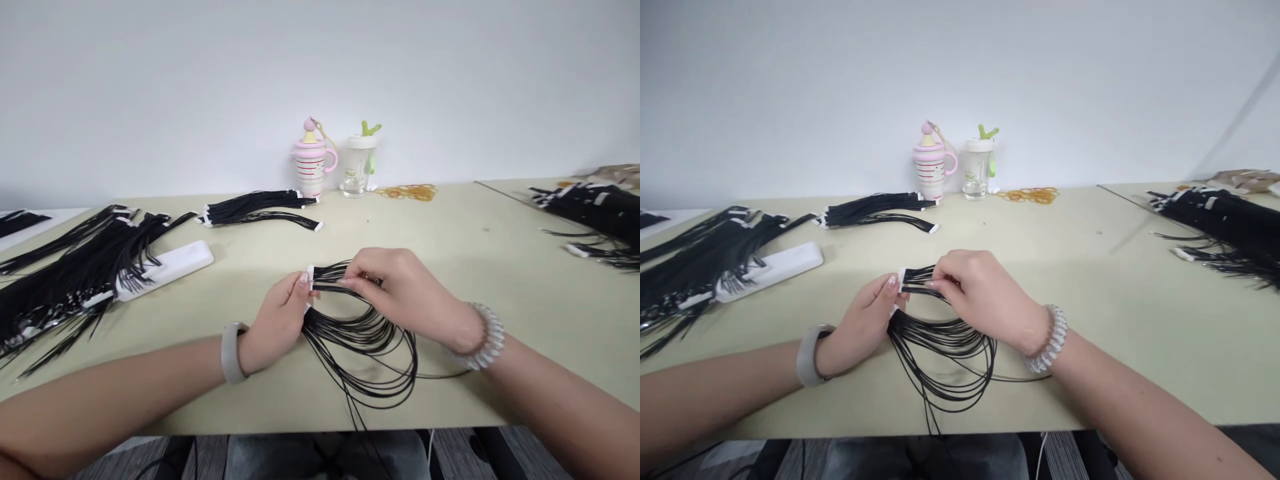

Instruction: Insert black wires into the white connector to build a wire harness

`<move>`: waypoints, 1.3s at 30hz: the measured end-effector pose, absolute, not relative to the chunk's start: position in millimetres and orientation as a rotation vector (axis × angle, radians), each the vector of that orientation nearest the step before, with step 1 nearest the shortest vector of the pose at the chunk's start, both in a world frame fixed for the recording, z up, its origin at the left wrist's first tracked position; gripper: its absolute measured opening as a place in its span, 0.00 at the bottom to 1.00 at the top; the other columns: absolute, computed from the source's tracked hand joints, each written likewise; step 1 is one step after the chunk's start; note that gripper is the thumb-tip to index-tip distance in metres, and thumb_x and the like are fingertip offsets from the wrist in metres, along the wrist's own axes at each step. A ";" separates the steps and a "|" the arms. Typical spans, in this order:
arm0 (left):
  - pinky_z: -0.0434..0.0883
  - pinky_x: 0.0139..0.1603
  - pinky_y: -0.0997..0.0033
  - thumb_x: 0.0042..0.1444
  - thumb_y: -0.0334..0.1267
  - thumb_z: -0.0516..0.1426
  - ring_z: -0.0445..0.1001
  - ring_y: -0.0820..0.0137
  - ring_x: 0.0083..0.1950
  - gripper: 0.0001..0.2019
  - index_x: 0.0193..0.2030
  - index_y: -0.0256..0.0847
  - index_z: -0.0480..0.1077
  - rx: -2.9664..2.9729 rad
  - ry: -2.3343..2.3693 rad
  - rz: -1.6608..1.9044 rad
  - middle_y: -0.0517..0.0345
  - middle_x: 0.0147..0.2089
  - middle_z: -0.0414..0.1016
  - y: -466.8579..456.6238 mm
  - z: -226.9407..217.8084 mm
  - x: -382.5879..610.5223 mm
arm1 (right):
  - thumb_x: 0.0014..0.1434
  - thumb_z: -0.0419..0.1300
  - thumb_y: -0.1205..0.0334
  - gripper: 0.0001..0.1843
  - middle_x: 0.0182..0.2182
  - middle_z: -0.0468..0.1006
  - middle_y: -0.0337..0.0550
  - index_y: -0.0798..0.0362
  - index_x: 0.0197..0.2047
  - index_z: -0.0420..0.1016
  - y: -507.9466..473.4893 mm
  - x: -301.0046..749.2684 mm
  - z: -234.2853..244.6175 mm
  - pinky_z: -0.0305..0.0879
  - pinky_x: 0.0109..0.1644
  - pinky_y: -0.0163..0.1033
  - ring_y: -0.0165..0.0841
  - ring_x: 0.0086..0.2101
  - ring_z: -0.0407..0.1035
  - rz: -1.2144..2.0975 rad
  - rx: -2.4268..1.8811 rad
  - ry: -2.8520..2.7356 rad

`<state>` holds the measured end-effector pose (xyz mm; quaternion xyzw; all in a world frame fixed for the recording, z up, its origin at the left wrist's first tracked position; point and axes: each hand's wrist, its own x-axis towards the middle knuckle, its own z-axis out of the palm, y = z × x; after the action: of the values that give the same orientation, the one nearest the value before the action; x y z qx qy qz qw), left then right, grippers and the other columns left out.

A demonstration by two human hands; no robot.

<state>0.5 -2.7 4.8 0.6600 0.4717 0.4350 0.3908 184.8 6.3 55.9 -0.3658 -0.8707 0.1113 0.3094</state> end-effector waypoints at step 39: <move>0.57 0.27 0.73 0.60 0.47 0.43 0.57 0.73 0.25 0.19 0.24 0.39 0.60 1.607 1.238 1.087 0.63 0.22 0.58 -3.6 10.8 3.2 | 0.60 0.49 0.65 0.11 0.28 0.71 0.41 0.56 0.31 0.70 7.2 188.9 50.1 0.59 0.35 0.33 0.27 0.30 0.64 0.017 -0.883 -2.399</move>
<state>3.2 -3.6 10.8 0.6375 0.4910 0.4312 0.4082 188.9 7.2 50.1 -0.3307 -0.8985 0.0065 0.2886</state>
